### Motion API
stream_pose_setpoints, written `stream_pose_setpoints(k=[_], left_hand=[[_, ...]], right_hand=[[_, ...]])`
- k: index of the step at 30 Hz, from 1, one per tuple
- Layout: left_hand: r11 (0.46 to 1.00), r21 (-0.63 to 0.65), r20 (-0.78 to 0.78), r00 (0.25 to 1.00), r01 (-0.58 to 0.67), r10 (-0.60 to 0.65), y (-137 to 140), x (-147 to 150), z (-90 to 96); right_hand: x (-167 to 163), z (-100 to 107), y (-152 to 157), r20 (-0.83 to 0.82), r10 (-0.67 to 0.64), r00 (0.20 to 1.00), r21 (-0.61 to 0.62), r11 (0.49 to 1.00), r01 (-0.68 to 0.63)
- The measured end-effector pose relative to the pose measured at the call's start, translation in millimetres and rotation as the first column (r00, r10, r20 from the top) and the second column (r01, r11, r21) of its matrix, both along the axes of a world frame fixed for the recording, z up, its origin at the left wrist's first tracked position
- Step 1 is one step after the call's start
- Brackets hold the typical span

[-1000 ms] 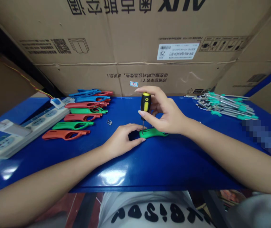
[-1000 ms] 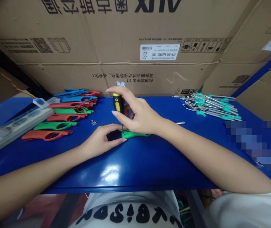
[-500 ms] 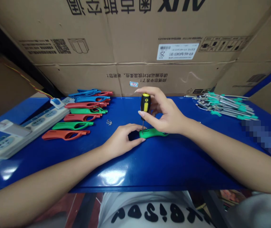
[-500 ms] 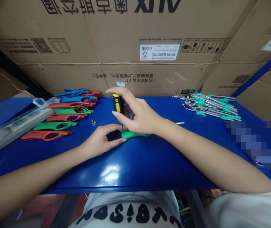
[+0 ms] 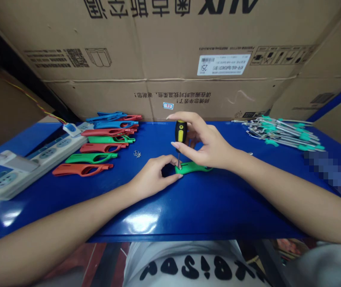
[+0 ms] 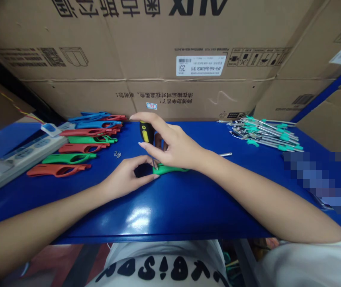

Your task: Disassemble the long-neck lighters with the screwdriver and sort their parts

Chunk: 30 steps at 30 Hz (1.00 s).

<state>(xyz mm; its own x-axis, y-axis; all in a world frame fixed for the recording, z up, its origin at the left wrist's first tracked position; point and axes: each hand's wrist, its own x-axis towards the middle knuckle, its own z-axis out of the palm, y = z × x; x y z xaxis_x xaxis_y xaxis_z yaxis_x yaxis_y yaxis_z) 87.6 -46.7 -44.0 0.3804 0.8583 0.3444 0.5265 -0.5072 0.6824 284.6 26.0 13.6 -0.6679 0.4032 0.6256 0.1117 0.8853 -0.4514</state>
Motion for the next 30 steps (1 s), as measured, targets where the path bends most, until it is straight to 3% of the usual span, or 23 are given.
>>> stream_pose_setpoints(k=[5, 11, 13, 16, 18, 24, 30], left_hand=[[1.000, 0.005, 0.005, 1.000, 0.016, -0.016, 0, 0, 0.1], [1.000, -0.006, -0.003, 1.000, 0.005, -0.005, 0, 0, -0.1], [1.000, -0.009, -0.004, 1.000, 0.010, -0.010, 0, -1, -0.3], [1.000, -0.003, -0.006, 1.000, 0.008, -0.008, 0, -1, -0.5], [1.000, 0.005, -0.010, 1.000, 0.004, -0.004, 0, -1, -0.4], [1.000, 0.006, -0.031, 1.000, -0.001, 0.001, 0, 0, 0.6], [1.000, 0.003, -0.026, 1.000, 0.006, -0.006, 1, 0, -0.4]], right_hand=[[2, 7, -1, 0.104, -0.026, 0.994, 0.117, 0.993, 0.014], [3, 17, -5, 0.128, -0.001, 0.992, 0.094, 0.996, -0.011], [4, 20, -7, 0.144, -0.098, 0.985, 0.158, 0.985, 0.075], [6, 23, -10, 0.143, -0.285, 0.948, 0.298, 0.926, 0.233], [5, 24, -13, 0.145, -0.334, 0.931, 0.343, 0.900, 0.270], [1, 27, -15, 0.149, -0.164, 0.975, 0.200, 0.971, 0.133], [5, 31, -17, 0.196, -0.304, 0.932, 0.422, 0.884, 0.199]])
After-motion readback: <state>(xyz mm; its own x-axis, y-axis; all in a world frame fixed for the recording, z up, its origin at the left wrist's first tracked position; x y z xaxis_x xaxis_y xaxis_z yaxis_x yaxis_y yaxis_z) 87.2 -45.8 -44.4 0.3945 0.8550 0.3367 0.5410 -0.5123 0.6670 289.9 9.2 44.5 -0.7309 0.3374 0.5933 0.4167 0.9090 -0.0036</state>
